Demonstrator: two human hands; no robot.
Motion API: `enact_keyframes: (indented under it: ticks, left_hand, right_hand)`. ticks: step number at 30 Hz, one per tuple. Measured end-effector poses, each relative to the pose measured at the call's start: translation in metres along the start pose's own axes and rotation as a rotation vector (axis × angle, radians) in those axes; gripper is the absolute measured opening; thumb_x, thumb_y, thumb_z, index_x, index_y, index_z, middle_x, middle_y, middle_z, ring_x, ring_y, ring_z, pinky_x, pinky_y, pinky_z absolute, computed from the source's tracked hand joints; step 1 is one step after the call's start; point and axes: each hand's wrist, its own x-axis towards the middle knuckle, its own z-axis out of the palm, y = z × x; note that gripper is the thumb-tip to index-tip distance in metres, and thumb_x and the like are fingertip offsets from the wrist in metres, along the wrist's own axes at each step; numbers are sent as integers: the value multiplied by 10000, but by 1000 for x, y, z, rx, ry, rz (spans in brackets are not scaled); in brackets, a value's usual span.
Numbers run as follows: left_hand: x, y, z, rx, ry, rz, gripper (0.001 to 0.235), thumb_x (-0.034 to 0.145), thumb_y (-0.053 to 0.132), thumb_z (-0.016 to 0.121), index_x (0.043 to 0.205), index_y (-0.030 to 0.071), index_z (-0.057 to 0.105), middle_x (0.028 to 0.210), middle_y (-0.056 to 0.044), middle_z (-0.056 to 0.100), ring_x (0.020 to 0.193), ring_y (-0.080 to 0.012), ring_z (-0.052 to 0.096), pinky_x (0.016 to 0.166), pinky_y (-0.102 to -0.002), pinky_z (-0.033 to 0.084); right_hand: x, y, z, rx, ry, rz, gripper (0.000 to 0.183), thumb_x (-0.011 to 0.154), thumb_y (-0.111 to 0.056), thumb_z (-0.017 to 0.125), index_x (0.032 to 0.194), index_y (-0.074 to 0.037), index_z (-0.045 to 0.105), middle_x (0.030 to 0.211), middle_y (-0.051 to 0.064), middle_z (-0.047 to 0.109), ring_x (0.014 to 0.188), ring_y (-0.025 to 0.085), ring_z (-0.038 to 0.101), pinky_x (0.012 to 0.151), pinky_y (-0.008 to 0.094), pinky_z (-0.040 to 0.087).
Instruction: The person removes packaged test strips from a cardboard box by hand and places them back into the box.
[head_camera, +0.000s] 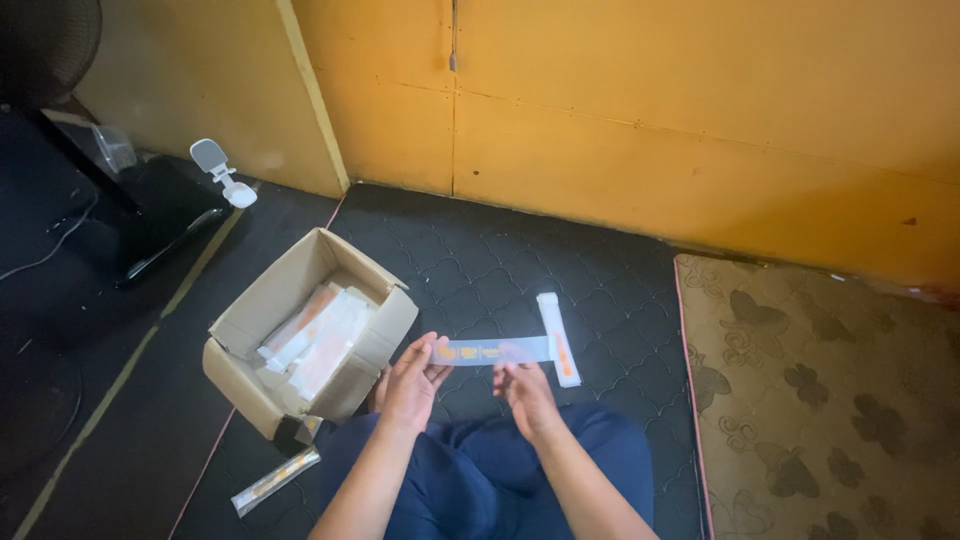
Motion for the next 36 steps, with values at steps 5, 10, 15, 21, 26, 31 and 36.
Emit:
enact_keyframes:
  ticks: [5,10,15,21,26,31,36]
  left_hand:
    - [-9,5,1,30,31,3,307,997,185,632,1294,110,642,1212,-106,737,1014,-241,730,1038,-466,531]
    - [-25,15,3,47,66,10,321,973,154,664,1289,95,664,1204,-110,743,1012,-232,731,1027,-444,529]
    - [-27,15,-3,153,80,46,349,940,122,713,1284,59,698,1167,-149,750,985,-260,726,977,-464,558]
    - [-40,10,-7,260,104,117,291,895,73,761,1181,21,757,1095,-127,765,962,-224,727,915,-414,591]
    - [-55,20,-7,299,84,118,264,854,78,805,1108,13,768,997,-154,759,883,-243,741,723,-358,605]
    - [-71,34,-9,373,83,119,299,836,135,832,1111,29,781,895,-129,752,788,-208,745,493,-229,569]
    - [-83,39,-7,409,94,103,320,849,174,833,1152,76,797,941,-108,763,875,-173,729,690,-264,594]
  right_hand:
    - [-15,-13,52,-220,44,-9,150,938,-99,671,1067,-36,629,797,59,639,697,151,599,655,306,574]
    - [-22,-12,85,-320,20,-94,187,910,-56,719,1078,14,675,711,65,609,631,150,578,598,304,571]
    - [-26,-2,101,-384,17,-122,304,897,-81,752,1169,43,695,722,80,625,604,154,595,528,296,561]
    - [-30,14,115,-419,9,-165,332,912,-84,732,1223,30,700,714,62,610,572,117,590,479,259,561]
    - [-34,18,110,-444,21,-172,326,883,-100,773,1177,26,709,700,60,600,550,109,569,461,249,552]
    - [-48,7,118,-402,49,-144,320,868,-82,786,1161,26,719,683,32,580,532,93,535,459,235,539]
    - [-50,7,108,-397,75,-168,314,878,-93,784,1154,42,719,695,43,591,536,94,550,468,246,542]
